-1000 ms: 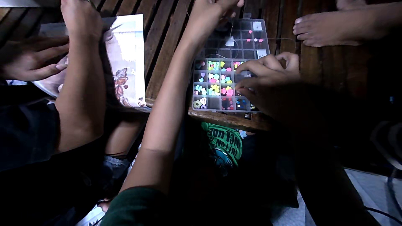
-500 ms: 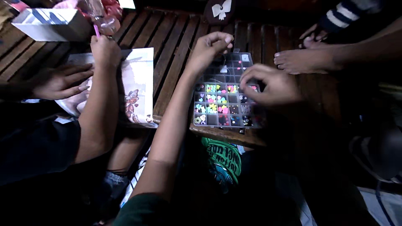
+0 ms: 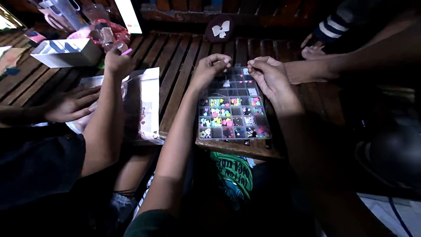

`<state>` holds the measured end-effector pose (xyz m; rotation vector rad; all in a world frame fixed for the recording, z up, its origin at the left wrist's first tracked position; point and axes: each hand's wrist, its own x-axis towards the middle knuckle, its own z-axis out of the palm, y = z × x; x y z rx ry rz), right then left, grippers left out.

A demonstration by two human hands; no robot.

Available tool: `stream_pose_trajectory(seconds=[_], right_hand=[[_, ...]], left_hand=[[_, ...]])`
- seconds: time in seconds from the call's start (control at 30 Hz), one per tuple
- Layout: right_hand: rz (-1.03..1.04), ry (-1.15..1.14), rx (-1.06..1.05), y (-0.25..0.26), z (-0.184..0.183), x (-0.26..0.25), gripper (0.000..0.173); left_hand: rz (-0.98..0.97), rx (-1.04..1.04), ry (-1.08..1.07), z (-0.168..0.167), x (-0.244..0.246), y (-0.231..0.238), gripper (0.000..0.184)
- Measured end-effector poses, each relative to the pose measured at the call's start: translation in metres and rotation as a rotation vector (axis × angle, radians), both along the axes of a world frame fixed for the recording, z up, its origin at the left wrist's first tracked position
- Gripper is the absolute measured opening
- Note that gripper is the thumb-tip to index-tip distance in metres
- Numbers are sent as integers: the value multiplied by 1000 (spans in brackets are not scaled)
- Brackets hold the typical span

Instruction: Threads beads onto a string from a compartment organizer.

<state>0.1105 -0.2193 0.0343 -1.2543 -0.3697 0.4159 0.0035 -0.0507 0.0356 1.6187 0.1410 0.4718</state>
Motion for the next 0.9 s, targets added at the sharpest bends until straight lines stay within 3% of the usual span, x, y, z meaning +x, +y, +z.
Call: stream_pose_trajectory(seconds=[0.17, 0.4, 0.5, 0.7, 0.9], right_hand=[[144, -27, -59, 1, 1, -6, 18], [220, 27, -154, 4, 1, -13, 23], [214, 35, -208, 0, -1, -21, 24], [257, 163, -121, 1, 1, -22, 23], [255, 164, -162, 4, -2, -16, 27]], left_hand=[[8, 13, -2, -1, 0, 0, 13], [72, 384, -3, -8, 3, -2, 15], [76, 414, -6, -7, 2, -7, 14], [45, 505, -10, -12, -8, -10, 12], [105, 475, -39, -11, -1, -8, 15]])
